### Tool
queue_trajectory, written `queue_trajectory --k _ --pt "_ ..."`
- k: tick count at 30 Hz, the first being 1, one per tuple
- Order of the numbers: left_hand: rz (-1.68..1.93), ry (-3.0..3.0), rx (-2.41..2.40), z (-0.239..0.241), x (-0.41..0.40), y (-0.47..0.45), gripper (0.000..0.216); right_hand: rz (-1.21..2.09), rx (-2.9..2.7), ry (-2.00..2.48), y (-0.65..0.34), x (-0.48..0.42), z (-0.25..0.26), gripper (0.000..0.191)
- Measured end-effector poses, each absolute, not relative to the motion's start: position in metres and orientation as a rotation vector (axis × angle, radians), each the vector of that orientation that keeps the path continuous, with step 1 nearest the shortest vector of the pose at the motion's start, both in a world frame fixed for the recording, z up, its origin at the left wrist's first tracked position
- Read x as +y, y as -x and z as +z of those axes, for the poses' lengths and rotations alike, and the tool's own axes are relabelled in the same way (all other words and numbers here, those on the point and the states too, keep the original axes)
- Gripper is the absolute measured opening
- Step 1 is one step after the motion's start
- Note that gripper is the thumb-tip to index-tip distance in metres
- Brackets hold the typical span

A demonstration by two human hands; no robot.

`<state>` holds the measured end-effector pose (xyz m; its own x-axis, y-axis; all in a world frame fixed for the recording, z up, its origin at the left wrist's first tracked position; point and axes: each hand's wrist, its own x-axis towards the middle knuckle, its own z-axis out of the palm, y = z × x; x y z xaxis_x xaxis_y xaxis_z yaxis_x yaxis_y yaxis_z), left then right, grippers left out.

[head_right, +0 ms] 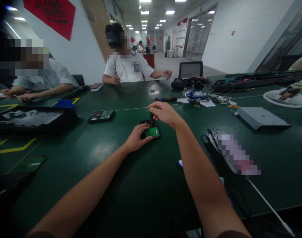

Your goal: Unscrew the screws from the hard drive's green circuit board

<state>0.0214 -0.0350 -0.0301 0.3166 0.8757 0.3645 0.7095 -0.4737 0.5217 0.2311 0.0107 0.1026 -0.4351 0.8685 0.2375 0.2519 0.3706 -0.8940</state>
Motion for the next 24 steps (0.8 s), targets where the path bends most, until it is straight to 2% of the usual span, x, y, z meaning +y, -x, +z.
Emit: queue_trajectory --k 8,18,24 --pt "0.906 -2.329 1.437 -0.0322 -0.0338 -0.0209 0.061 0.95 -1.851 1.092 -0.2305 0.0112 0.1031 0.014" --pt "0.911 -2.34 1.43 -0.0342 -0.0329 -0.0211 0.06 1.144 -1.828 0.953 -0.2279 0.0109 0.1011 0.018" --pt "0.915 -2.329 1.436 -0.032 -0.0344 -0.0215 0.06 0.951 -1.866 1.044 -0.231 0.0124 0.1016 0.016"
